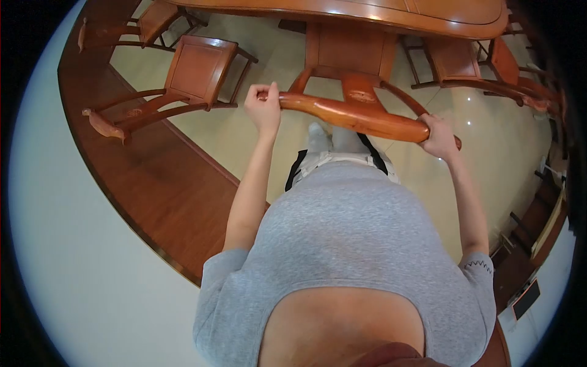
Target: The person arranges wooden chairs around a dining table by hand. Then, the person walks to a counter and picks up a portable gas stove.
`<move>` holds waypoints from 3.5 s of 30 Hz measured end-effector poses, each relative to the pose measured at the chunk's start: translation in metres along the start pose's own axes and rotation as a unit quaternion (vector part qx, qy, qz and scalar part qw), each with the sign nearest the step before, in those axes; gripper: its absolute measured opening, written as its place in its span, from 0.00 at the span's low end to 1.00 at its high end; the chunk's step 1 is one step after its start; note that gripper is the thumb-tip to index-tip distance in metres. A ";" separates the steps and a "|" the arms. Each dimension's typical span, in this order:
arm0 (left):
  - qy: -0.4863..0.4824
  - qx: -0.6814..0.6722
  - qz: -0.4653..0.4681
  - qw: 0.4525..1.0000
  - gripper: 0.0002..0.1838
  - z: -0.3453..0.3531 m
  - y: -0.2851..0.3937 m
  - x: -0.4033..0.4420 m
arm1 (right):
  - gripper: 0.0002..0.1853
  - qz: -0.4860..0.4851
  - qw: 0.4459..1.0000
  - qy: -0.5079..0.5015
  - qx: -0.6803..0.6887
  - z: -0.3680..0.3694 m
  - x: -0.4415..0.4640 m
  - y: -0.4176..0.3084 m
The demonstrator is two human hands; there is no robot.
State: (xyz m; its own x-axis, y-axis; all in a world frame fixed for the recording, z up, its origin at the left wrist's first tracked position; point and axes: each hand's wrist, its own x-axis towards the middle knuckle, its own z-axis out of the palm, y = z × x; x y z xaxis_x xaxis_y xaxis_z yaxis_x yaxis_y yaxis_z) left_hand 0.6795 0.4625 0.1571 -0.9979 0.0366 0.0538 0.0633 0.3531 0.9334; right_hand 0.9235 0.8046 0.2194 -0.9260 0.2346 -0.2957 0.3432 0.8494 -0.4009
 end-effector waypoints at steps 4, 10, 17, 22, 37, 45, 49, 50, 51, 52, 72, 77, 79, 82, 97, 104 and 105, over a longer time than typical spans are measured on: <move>0.086 -0.082 -0.077 0.990 0.08 0.002 -0.008 -0.018 | 0.16 -0.055 0.997 -0.047 0.001 0.015 -0.010 0.008; 0.150 -0.453 -0.355 0.804 0.07 -0.017 -0.011 -0.044 | 0.13 -0.102 0.990 -0.096 0.025 0.032 -0.031 0.007; 0.218 -0.456 -0.374 0.778 0.09 -0.033 -0.025 -0.076 | 0.09 -0.104 0.992 -0.065 0.034 0.066 -0.068 0.003; 0.211 -0.448 -0.392 0.775 0.09 -0.033 -0.022 -0.099 | 0.09 -0.096 0.993 -0.056 0.031 0.063 -0.078 0.006; 0.211 -0.467 -0.372 0.774 0.07 -0.049 -0.042 -0.125 | 0.12 -0.075 0.992 -0.099 0.011 0.087 -0.091 0.006; 0.205 -0.444 -0.399 0.776 0.06 -0.045 -0.033 -0.122 | 0.13 -0.063 0.995 -0.079 0.014 0.089 -0.092 0.008; 0.185 -0.453 -0.404 0.773 0.05 -0.039 -0.030 -0.121 | 0.12 -0.062 0.996 -0.067 0.017 0.088 -0.093 0.014; 0.197 -0.439 -0.405 0.778 0.06 -0.036 -0.026 -0.120 | 0.12 -0.058 0.996 -0.063 0.015 0.088 -0.094 0.016; 0.207 -0.424 -0.407 0.782 0.06 -0.049 -0.031 -0.118 | 0.12 -0.056 0.996 -0.060 0.013 0.097 -0.097 0.003; 0.206 -0.426 -0.404 0.783 0.06 -0.049 -0.030 -0.117 | 0.12 -0.051 0.997 -0.063 0.013 0.096 -0.097 0.002; 0.137 -0.439 -0.357 0.813 0.05 -0.056 -0.034 -0.119 | 0.11 -0.023 0.996 -0.083 0.027 0.091 -0.112 -0.016; 0.080 -0.471 -0.295 0.827 0.07 -0.056 -0.052 -0.122 | 0.15 -0.012 0.999 -0.028 0.029 0.100 -0.114 -0.014; 0.083 -0.445 -0.262 0.852 0.07 -0.053 -0.048 -0.118 | 0.18 0.006 0.998 -0.056 0.013 0.095 -0.108 -0.012; 0.108 -0.423 -0.235 0.868 0.08 -0.052 -0.051 -0.120 | 0.19 0.011 0.999 -0.045 -0.005 0.093 -0.112 -0.019; 0.139 -0.299 -0.122 0.936 0.12 -0.041 -0.046 -0.117 | 0.14 -0.007 0.999 -0.042 -0.010 0.090 -0.104 -0.016; 0.141 -0.290 -0.117 0.940 0.13 -0.042 -0.048 -0.119 | 0.14 -0.017 0.999 -0.047 -0.017 0.093 -0.106 -0.012; 0.141 -0.289 -0.115 0.940 0.13 -0.042 -0.049 -0.118 | 0.14 -0.018 0.999 -0.043 -0.013 0.093 -0.106 -0.012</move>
State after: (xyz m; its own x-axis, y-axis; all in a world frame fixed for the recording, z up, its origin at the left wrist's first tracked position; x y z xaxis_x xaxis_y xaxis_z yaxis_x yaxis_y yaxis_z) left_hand 0.7937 0.4022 0.1201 -0.9540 -0.2559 -0.1562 -0.0915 -0.2476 0.9645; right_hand 1.0320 0.7258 0.1743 -0.9201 0.1631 -0.3562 0.3049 0.8690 -0.3897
